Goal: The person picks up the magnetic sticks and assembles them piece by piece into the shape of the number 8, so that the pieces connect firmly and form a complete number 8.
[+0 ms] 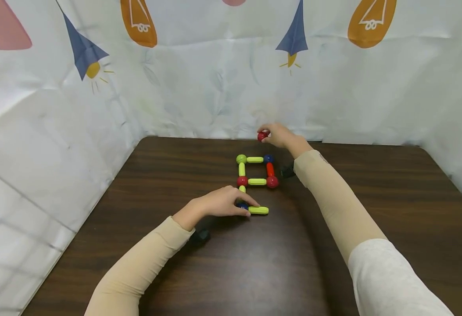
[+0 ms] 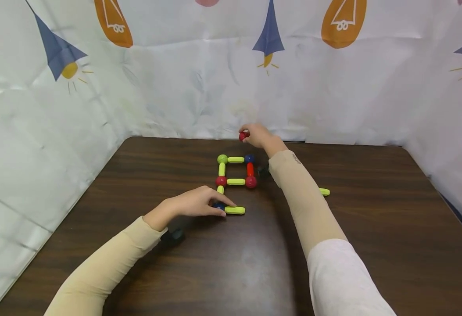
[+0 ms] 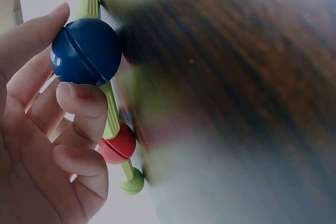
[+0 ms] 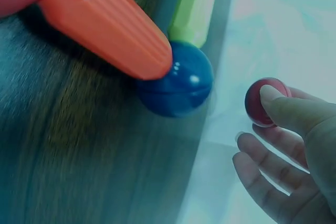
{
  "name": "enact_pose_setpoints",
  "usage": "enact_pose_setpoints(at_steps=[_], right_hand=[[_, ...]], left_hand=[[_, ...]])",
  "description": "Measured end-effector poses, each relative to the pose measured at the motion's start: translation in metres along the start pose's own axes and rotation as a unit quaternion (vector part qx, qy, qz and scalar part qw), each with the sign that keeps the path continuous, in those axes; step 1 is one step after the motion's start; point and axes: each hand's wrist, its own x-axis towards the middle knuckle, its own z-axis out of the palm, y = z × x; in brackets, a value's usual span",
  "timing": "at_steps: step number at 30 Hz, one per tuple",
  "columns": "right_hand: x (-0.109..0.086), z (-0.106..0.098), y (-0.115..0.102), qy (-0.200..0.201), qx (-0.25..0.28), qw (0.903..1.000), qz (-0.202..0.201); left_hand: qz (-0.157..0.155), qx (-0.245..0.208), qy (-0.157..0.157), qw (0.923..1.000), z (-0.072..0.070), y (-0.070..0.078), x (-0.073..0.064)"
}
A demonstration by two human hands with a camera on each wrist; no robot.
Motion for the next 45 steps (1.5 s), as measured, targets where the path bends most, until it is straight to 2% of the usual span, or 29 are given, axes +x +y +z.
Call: enact_pose_setpoints(at_steps=[5, 13, 27, 37, 45], right_hand=[[-0.011, -0.007, 0.0, -0.003, 0.011, 0.9999, -0.001], [-0.038, -0.016, 0.001, 0.019, 0.019, 0.9995, -0.018], [-0.078, -0.012, 0.004, 0.035, 0.026, 0.997, -0.063], [-0.108, -0.017, -0.001, 0.035, 0.029, 0.996, -0.077], [-0.129, -0.011, -0.007, 0.038, 0.024, 0.9938, -0.101]], left_hand=[[-0.007, 0.006, -0.001, 1.0, -0.001, 0.002, 0.0], [-0.022, 0.026, 0.002, 0.9994, -0.003, 0.005, 0.004], [-0.047, 0.05, 0.014, 0.9976, 0.001, 0.016, 0.013], [-0.057, 0.06, 0.019, 0.9964, 0.004, 0.016, 0.015], [-0.061, 0.07, 0.027, 0.9953, 0.006, 0.015, 0.017]])
